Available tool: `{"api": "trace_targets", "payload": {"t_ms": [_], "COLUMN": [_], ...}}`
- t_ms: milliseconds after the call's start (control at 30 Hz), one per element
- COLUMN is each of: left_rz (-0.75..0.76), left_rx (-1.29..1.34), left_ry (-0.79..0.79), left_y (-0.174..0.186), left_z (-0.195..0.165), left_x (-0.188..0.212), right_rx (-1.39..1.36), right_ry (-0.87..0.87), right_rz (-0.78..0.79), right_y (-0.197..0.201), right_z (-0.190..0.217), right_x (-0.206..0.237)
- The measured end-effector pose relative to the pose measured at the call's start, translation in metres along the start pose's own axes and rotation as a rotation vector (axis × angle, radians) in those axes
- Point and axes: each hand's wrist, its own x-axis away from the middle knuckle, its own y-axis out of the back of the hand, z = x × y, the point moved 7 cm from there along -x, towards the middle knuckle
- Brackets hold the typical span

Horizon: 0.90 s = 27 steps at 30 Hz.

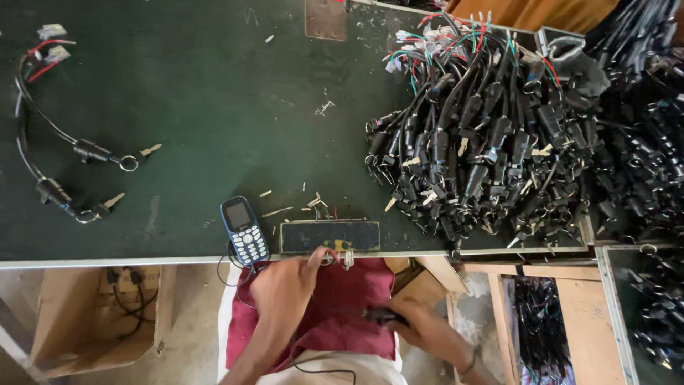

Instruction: The person sits at a workbench testing black cable assemblies with connectors. They pick up a cable, insert its connector into a test board on the bench, use a handheld tester device on the contacts, then place the finished cable onto a growing pile and take the next one.

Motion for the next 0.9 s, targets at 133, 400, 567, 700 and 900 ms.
{"api": "trace_targets", "payload": {"t_ms": [133, 400, 567, 700, 900], "left_rz": [-0.197, -0.124, 0.067, -0.039, -0.085], "left_rx": [-0.179, -0.148, 0.149, 0.291, 0.421], "left_ry": [-0.846, -1.147, -1.027, -0.922, -0.967], "left_y": [0.004, -0.021, -0.017, 0.002, 0.011], "left_z": [-0.062, -0.08, -0.076, -0.068, -0.069], "left_x": [0.074, 0.083, 0.074, 0.071, 0.072], "right_rx": [-0.224, -0.577, 0.44, 0.593, -0.832], "right_ry": [0.08, -0.203, 0.065, -0.032, 0.102], "right_rz": [-0.027, 0.243, 0.014, -0.202, -0.682], "right_y": [-0.02, -0.026, 0.007, 0.088, 0.122], "right_z": [-0.001, -0.04, -0.006, 0.027, 0.05], "right_x": [-0.015, 0.0, 0.009, 0.023, 0.023]}}
